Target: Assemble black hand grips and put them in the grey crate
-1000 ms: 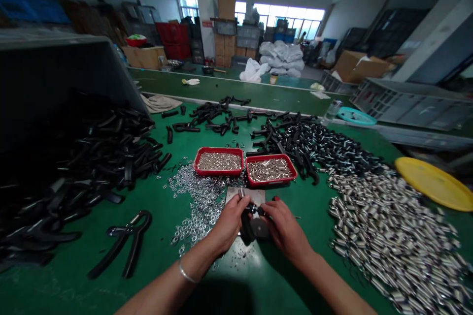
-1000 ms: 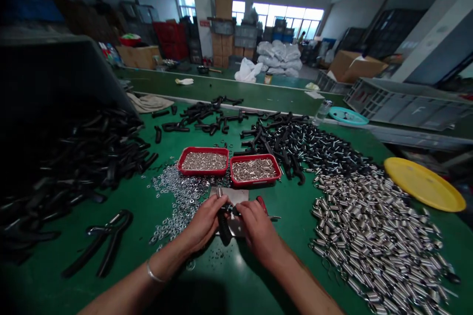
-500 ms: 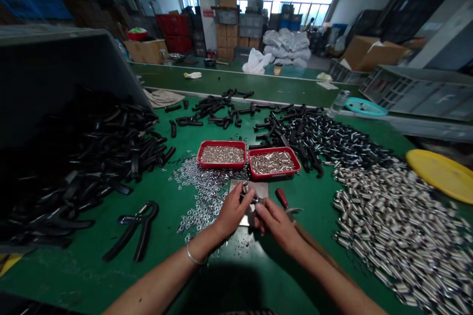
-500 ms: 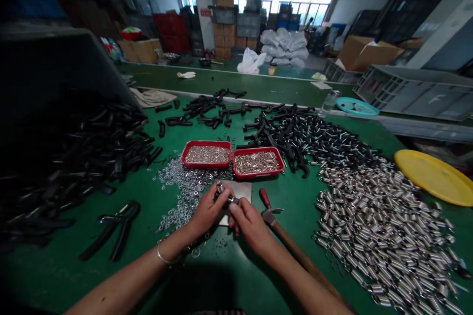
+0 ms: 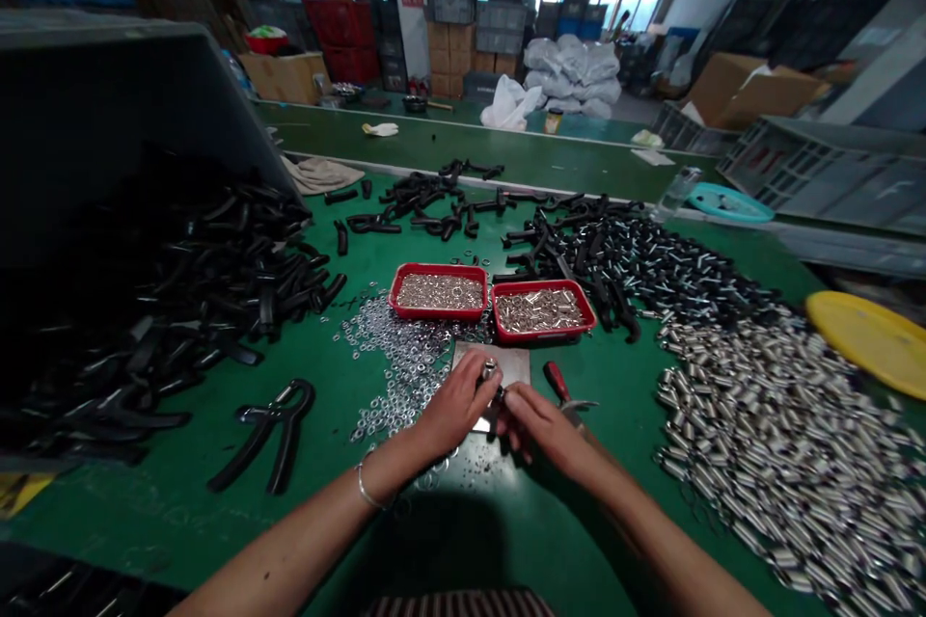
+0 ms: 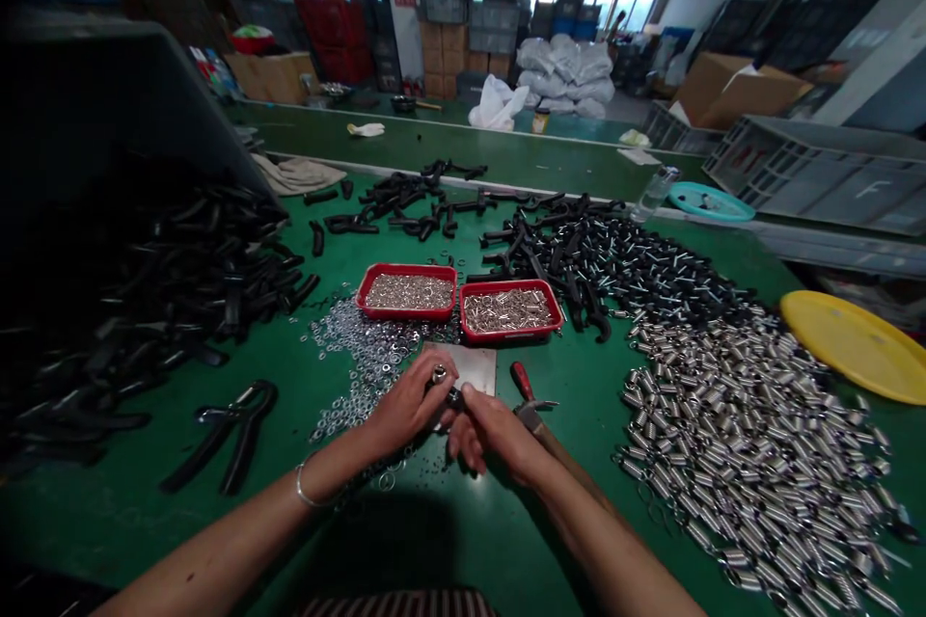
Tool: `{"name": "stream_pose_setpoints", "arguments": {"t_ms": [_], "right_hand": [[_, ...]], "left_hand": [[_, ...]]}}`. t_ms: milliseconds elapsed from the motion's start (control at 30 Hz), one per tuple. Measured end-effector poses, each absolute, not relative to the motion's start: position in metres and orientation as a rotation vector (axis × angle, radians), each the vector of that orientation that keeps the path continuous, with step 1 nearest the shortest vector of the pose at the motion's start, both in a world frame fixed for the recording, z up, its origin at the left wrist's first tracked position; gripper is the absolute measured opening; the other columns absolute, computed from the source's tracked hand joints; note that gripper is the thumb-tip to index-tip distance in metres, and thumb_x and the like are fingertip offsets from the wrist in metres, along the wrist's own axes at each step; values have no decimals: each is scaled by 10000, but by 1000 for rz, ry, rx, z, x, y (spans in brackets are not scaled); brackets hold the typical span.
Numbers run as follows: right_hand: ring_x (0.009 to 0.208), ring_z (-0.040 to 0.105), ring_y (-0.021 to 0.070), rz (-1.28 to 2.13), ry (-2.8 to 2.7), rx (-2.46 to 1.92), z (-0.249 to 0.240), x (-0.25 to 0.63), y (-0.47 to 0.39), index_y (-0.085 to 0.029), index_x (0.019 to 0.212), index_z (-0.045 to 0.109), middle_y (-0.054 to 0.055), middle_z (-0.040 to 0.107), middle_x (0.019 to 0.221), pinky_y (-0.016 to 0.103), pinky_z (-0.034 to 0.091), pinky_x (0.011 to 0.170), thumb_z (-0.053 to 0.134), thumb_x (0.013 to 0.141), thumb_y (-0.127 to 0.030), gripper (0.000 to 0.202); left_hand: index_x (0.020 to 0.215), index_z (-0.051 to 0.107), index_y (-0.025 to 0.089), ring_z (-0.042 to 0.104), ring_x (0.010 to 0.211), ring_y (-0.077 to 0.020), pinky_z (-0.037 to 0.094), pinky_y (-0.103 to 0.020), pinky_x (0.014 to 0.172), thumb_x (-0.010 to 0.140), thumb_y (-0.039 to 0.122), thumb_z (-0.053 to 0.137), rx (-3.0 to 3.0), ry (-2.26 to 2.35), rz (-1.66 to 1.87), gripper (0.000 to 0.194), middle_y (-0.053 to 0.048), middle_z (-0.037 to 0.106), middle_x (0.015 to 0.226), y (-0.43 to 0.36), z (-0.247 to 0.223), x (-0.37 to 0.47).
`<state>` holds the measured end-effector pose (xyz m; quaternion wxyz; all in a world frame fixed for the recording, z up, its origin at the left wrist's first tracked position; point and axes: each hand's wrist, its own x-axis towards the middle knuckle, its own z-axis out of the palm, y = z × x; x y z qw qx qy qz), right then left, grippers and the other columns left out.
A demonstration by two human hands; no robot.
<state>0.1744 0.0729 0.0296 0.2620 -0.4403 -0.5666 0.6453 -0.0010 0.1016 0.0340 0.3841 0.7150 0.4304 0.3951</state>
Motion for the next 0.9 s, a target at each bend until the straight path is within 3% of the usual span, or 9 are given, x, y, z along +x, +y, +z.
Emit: {"name": "stream_pose_setpoints", "arguments": {"t_ms": [100, 200, 267, 400, 467, 567, 700, 833, 900], "right_hand": [[536, 523, 106, 1539, -1430, -1244, 31, 177, 71, -193, 860, 568, 4, 640, 731, 211, 409, 472, 628, 858, -602, 413], [398, 420, 99, 1906, -1271, -1134, 31, 180, 70, -185, 779, 566, -29, 529, 537, 240, 396, 420, 413, 928, -686, 545], [433, 494, 119, 2017, -1207, -1045, 31, 180, 68, -174, 877, 590, -5, 580, 599, 272, 463, 462, 364, 948, -676, 554], [790, 637, 170, 1367, -1392, -1190, 32, 177, 66, -206, 1028, 580, 32, 646, 906, 313, 555, 715, 703, 825, -499, 377], [693, 605, 150, 1381, -1360, -1200, 32, 175, 65, -204, 929, 554, 13, 611, 816, 295, 552, 638, 651, 864, -505, 323], [520, 529, 116, 1770, -1199, -1077, 33, 174, 63, -209, 876, 494, -16, 571, 708, 274, 519, 505, 511, 940, -547, 344], [613, 577, 129, 1451, -1320, -1185, 35, 177, 63, -212, 934, 546, -20, 589, 762, 255, 511, 564, 695, 840, -474, 315], [445, 483, 109, 1668, -1294, -1179, 22, 178, 62, -228, 925, 486, -60, 541, 656, 242, 432, 433, 535, 931, -499, 275], [474, 500, 125, 1611, -1433, -1257, 14, 180, 62, -220, 961, 497, -36, 585, 681, 264, 458, 466, 511, 948, -465, 246]], "left_hand": [[975, 556, 206, 560, 952, -218, 425, -358, 943, 986, 381, 431, 1684, 1229, 1032, 216, -62, 590, 962, 98, 32, 2], [955, 559, 204, 554, 963, -219, 429, -352, 936, 982, 356, 440, 1775, 1154, 1041, 195, -73, 584, 975, 96, 32, 4], [950, 564, 205, 548, 1010, -223, 417, -349, 962, 966, 333, 475, 1875, 1055, 1022, 157, -82, 581, 1020, 94, 33, 5], [954, 541, 206, 561, 880, -211, 451, -344, 856, 998, 380, 405, 1620, 1250, 1064, 225, -56, 581, 922, 93, 30, 9], [958, 536, 207, 559, 873, -210, 451, -341, 849, 1002, 383, 391, 1587, 1295, 1095, 232, -51, 576, 909, 92, 29, 10], [949, 550, 206, 549, 985, -218, 418, -347, 946, 977, 347, 454, 1802, 1155, 1084, 173, -69, 575, 989, 91, 30, 9], [965, 550, 206, 553, 929, -215, 429, -346, 907, 993, 368, 412, 1673, 1241, 1092, 214, -67, 578, 965, 90, 30, 11], [975, 548, 205, 553, 972, -233, 424, -365, 927, 977, 348, 423, 1858, 1211, 959, 190, -81, 576, 996, 101, 27, 11], [950, 560, 210, 561, 960, -242, 436, -370, 908, 955, 325, 452, 2044, 1117, 739, 158, -82, 581, 991, 115, 26, 10]]}}
